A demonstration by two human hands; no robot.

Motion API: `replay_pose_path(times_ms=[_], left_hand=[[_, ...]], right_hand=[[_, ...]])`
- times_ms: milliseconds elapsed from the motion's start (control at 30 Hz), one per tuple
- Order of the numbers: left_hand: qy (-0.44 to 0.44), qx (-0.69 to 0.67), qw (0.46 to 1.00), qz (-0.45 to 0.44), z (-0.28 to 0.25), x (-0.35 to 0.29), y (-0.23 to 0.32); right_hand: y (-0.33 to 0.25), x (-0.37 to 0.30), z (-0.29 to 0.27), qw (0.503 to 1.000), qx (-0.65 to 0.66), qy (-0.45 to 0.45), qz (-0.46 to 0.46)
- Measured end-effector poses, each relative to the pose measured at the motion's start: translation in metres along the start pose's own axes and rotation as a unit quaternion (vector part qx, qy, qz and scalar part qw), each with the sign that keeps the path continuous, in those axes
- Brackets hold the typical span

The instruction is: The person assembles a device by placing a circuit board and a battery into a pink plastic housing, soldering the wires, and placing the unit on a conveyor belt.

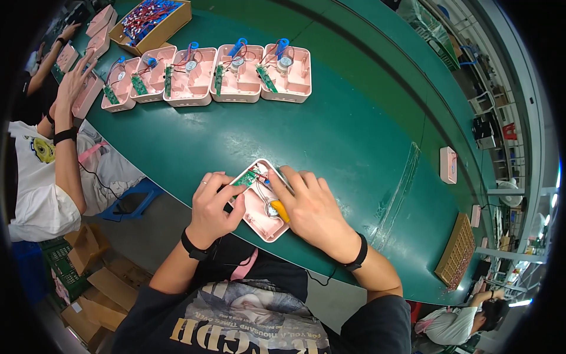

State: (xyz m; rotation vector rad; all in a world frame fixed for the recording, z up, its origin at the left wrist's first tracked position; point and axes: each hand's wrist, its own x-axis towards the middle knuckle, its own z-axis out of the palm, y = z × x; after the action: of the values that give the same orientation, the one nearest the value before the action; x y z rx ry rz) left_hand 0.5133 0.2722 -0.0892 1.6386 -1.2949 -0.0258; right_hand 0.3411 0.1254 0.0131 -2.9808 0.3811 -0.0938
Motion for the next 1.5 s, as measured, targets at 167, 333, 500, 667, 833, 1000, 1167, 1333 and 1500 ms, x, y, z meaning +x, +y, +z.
replay_pose_path(times_ms=[167,333,500,667,833,1000,1167,1333,1500], left_hand=[[-0.004,0.002,1.0,0.003,-0.001,0.001,0.0],[-0.01,0.016,1.0,0.016,-0.001,0.003,0.0],[-0.008,0.016,1.0,0.016,0.001,0.002,-0.001],[-0.006,0.012,1.0,0.008,0.001,0.002,0.001],[0.001,0.009,1.0,0.003,-0.001,0.002,0.001],[0.002,0.008,1.0,0.008,0.0,0.004,0.001],[0.001,0.006,1.0,0.003,-0.001,0.002,0.001],[-0.004,0.003,1.0,0.004,0.0,0.0,0.003],[-0.001,0.005,1.0,0.006,0.003,0.002,0.0]], right_hand=[[0.004,-0.009,0.008,0.996,0.064,0.064,0.014],[-0.004,0.004,0.008,0.993,0.086,0.048,0.058],[0.009,0.024,0.007,0.998,0.048,-0.023,0.038],[0.018,0.033,-0.001,0.988,0.146,-0.037,0.037],[0.03,0.04,-0.014,0.962,0.252,-0.092,0.048],[0.038,0.04,-0.006,0.969,0.235,-0.069,0.006],[0.021,0.03,-0.001,0.991,0.135,-0.007,-0.02],[0.012,0.027,0.01,0.986,0.158,0.006,0.051],[0.013,0.024,0.015,0.99,0.125,0.047,0.033]])
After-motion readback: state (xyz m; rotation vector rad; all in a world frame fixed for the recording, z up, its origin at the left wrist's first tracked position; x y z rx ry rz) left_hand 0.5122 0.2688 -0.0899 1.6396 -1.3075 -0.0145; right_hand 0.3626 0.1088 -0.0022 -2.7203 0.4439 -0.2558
